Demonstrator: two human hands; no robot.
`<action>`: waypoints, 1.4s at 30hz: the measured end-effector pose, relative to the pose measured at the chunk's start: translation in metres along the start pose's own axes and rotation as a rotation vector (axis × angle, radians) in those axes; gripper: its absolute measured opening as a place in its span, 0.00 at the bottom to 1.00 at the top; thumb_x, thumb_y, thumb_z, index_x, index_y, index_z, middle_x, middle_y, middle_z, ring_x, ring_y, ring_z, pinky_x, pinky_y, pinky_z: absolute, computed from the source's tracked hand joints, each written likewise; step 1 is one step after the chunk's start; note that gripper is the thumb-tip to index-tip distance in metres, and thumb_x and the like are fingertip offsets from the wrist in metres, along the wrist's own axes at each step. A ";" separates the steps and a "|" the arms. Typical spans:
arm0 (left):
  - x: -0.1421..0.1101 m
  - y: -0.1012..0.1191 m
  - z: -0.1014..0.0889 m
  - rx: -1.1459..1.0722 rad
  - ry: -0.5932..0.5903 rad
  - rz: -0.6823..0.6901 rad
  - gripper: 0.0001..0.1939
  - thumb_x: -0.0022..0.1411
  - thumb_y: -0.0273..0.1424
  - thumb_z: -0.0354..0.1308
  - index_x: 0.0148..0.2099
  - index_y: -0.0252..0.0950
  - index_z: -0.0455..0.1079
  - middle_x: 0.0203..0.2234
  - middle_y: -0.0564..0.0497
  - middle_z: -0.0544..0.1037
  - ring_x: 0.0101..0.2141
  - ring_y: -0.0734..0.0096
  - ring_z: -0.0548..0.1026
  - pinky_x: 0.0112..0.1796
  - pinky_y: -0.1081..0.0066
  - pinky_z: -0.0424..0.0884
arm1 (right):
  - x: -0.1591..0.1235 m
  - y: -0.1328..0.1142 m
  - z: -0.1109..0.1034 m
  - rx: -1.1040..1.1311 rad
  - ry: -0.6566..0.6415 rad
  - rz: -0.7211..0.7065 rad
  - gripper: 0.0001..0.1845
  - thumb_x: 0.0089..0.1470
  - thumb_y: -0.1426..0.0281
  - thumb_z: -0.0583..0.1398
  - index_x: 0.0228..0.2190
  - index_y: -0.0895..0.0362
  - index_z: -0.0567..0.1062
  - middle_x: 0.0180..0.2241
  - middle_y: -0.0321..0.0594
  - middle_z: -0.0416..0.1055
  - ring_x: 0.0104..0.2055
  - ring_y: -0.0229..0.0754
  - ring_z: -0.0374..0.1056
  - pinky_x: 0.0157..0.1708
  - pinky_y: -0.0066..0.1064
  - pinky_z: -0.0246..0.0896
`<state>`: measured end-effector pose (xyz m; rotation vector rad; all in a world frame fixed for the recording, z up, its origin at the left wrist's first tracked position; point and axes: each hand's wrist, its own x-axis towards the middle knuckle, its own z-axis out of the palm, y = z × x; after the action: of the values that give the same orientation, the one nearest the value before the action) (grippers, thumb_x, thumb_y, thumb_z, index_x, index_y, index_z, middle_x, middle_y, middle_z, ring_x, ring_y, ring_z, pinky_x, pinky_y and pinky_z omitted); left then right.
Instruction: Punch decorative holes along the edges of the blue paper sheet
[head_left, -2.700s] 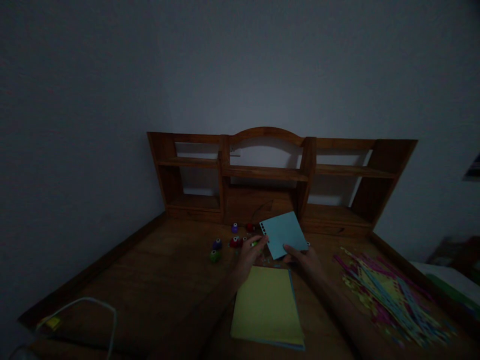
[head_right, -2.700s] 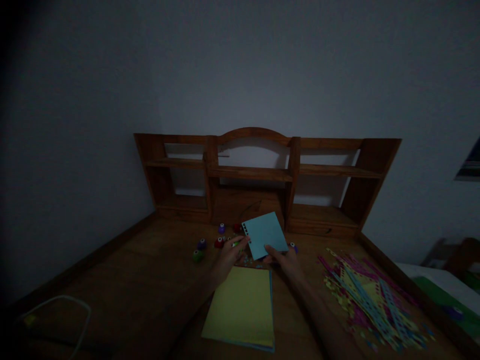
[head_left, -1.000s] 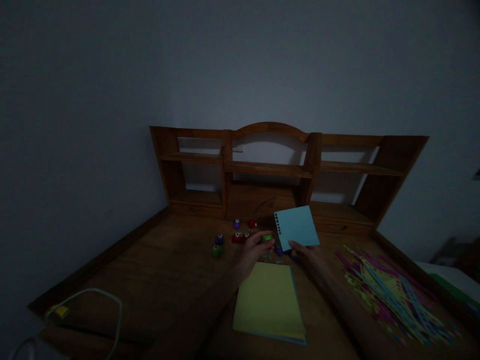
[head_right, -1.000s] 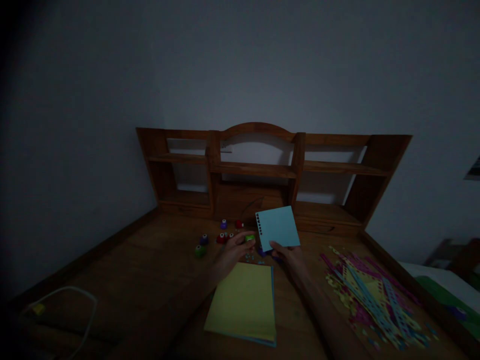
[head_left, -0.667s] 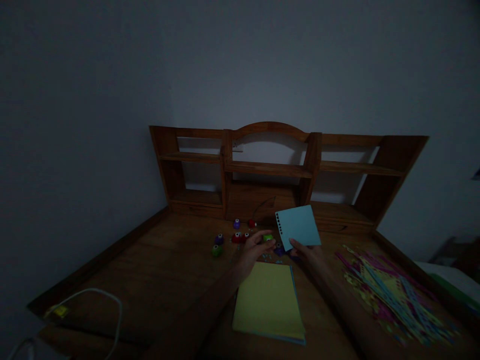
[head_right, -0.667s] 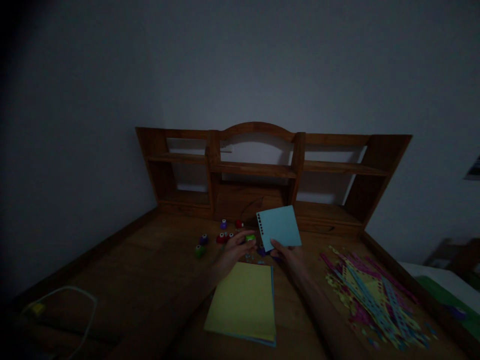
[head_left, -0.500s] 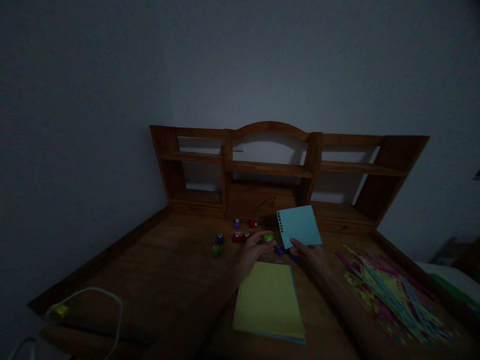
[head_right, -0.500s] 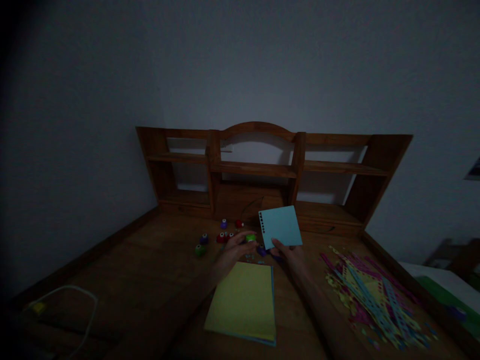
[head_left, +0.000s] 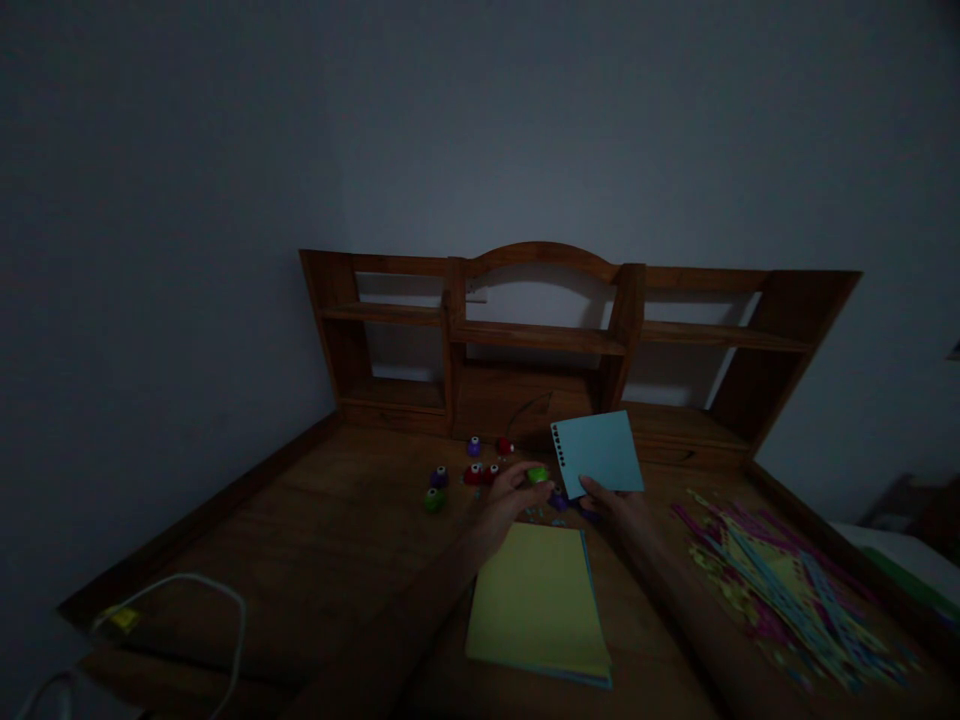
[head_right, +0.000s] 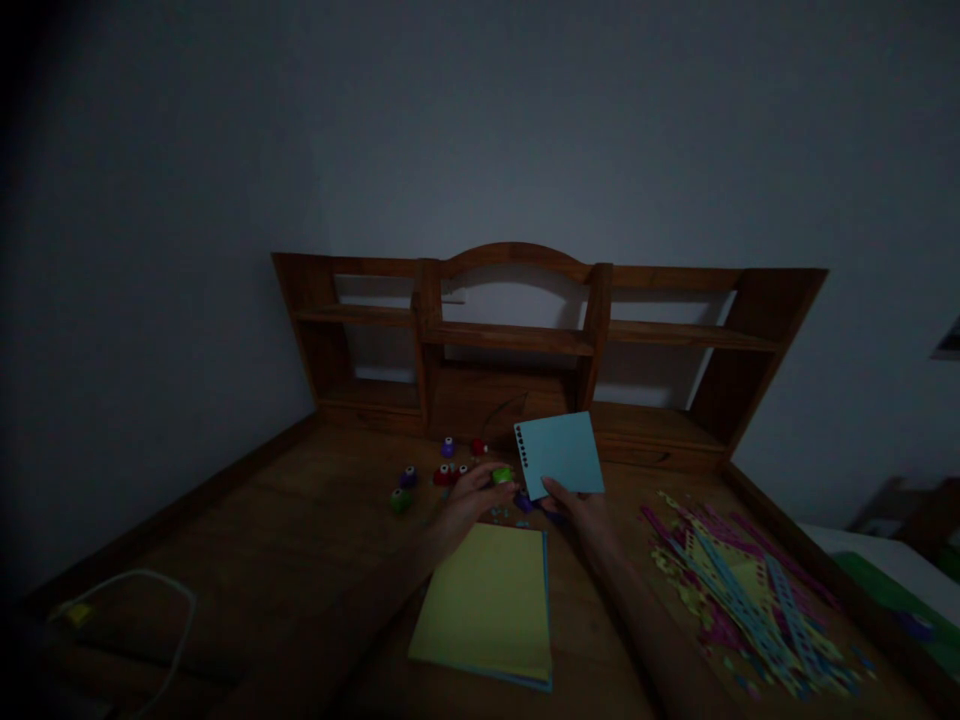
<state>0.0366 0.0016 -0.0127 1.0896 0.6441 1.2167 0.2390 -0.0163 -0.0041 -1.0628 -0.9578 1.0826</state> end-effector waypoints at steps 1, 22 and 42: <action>0.000 -0.001 0.000 0.002 -0.001 0.001 0.24 0.48 0.33 0.72 0.48 0.36 0.72 0.41 0.42 0.77 0.39 0.61 0.77 0.43 0.62 0.70 | -0.001 -0.001 0.001 0.001 0.004 -0.006 0.22 0.34 0.63 0.74 0.33 0.56 0.75 0.31 0.40 0.77 0.28 0.42 0.72 0.27 0.30 0.70; 0.000 -0.002 -0.001 -0.001 -0.031 0.002 0.25 0.48 0.33 0.72 0.48 0.35 0.72 0.42 0.42 0.77 0.40 0.60 0.77 0.43 0.62 0.71 | -0.005 -0.007 0.004 -0.130 -0.001 -0.011 0.20 0.33 0.62 0.74 0.29 0.57 0.78 0.30 0.42 0.79 0.27 0.46 0.73 0.29 0.34 0.69; -0.003 0.010 0.009 0.096 -0.089 -0.038 0.23 0.39 0.30 0.75 0.40 0.33 0.74 0.36 0.46 0.78 0.37 0.65 0.76 0.41 0.68 0.68 | -0.013 -0.016 0.006 -0.333 -0.002 -0.047 0.20 0.37 0.55 0.70 0.24 0.59 0.78 0.27 0.47 0.78 0.28 0.49 0.73 0.29 0.33 0.65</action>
<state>0.0398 -0.0046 -0.0006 1.1996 0.6574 1.1080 0.2341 -0.0296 0.0116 -1.3013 -1.1859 0.9038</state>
